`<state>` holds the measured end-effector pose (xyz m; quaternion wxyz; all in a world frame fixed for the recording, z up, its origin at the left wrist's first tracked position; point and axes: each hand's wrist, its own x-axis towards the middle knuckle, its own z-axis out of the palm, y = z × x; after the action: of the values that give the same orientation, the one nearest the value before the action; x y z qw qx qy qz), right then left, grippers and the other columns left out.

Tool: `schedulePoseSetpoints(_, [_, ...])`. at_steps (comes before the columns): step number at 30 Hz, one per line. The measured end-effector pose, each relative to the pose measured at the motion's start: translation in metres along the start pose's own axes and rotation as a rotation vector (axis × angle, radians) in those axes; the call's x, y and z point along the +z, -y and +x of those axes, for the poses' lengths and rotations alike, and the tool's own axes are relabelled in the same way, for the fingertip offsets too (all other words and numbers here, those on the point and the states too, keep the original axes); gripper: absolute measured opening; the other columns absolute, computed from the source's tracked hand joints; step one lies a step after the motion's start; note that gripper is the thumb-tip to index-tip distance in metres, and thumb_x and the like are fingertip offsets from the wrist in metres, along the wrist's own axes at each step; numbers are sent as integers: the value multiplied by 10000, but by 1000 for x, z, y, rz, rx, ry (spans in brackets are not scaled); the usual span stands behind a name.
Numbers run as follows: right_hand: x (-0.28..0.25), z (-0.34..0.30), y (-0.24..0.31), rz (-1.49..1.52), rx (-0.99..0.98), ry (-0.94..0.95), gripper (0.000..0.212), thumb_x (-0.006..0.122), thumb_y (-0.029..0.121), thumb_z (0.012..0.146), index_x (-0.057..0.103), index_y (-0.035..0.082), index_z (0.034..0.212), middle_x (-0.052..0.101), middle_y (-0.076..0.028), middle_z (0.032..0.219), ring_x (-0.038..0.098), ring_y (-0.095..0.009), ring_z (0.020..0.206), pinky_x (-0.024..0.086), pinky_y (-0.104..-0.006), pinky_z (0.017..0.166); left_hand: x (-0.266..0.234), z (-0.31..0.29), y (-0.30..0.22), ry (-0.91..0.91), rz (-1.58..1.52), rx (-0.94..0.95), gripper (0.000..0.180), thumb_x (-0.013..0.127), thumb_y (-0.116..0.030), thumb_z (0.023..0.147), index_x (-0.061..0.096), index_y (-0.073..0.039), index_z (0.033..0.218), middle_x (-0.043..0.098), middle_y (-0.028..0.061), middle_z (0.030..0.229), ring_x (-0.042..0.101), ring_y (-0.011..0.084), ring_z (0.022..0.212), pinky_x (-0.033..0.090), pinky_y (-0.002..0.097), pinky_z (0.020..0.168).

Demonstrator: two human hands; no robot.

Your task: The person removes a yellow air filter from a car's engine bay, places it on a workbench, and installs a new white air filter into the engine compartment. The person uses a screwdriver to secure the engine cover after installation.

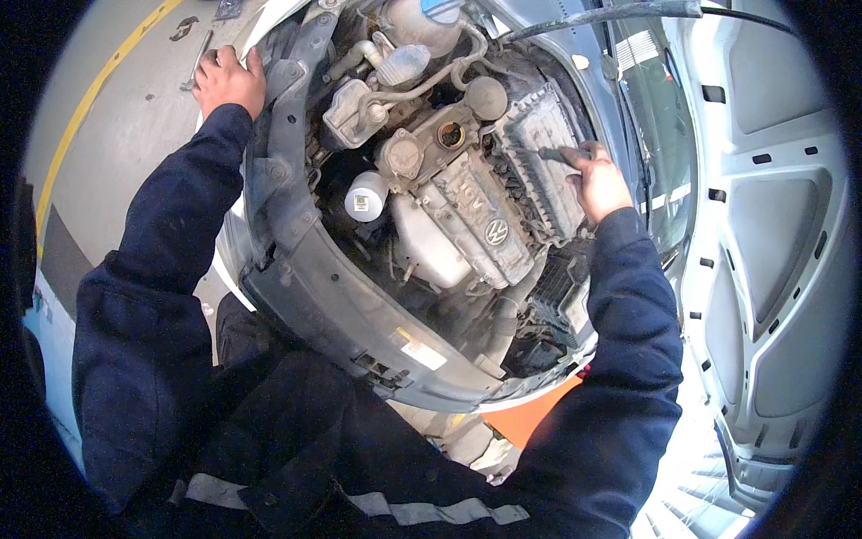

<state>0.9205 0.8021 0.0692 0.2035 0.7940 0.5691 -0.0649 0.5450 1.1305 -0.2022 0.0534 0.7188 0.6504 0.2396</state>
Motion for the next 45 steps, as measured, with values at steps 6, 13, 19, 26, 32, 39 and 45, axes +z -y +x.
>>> schedulePoseSetpoints(6, [20,11,-10,195,165,-134,412,633,398,970,728,2,1024,691,-211,750,690,-401,771,536,-471,778,0,-2,-1,-17,-4,1,527,543,-496,975,591,-32,1220,509,240,1385,473,409,1290,378,548,1039])
schedulePoseSetpoints(13, [26,8,-17,636,784,48,561,587,494,996,696,-56,978,592,-66,577,562,-177,456,451,-326,462,-2,-1,-3,15,19,0,530,490,-519,1004,582,-55,1243,514,218,1386,481,425,1289,388,581,1045])
schedulePoseSetpoints(19, [5,0,15,-3,-150,-78,334,673,266,929,690,119,1228,625,-166,1196,648,-364,1069,531,-454,906,-2,-1,-1,10,-7,7,527,528,-500,984,582,-36,1230,511,234,1379,475,417,1281,376,561,1040])
schedulePoseSetpoints(26, [5,19,19,-98,88,98,341,619,340,981,717,24,1061,705,-194,832,697,-406,830,541,-503,805,-4,0,-3,10,-16,-6,527,542,-490,977,584,-27,1226,502,238,1395,461,408,1298,360,552,1054])
schedulePoseSetpoints(32, [28,33,-13,447,603,-42,583,653,475,942,710,-86,795,662,-172,639,666,-280,623,513,-413,685,-2,-2,-9,1,-9,1,523,557,-487,971,588,-30,1223,506,232,1388,464,411,1296,366,557,1050])
schedulePoseSetpoints(39, [-6,16,17,-175,-37,103,487,772,356,834,669,170,1271,710,-198,987,694,-381,929,555,-488,811,-7,-2,-6,11,-33,-10,510,553,-479,978,587,-27,1212,503,237,1367,463,406,1288,361,558,1049])
schedulePoseSetpoints(45, [3,17,13,-20,63,70,395,755,347,863,713,65,1136,719,-225,909,702,-407,906,558,-467,820,-1,-3,0,23,-35,-3,529,542,-489,981,580,-27,1234,510,239,1373,462,418,1292,360,558,1054])
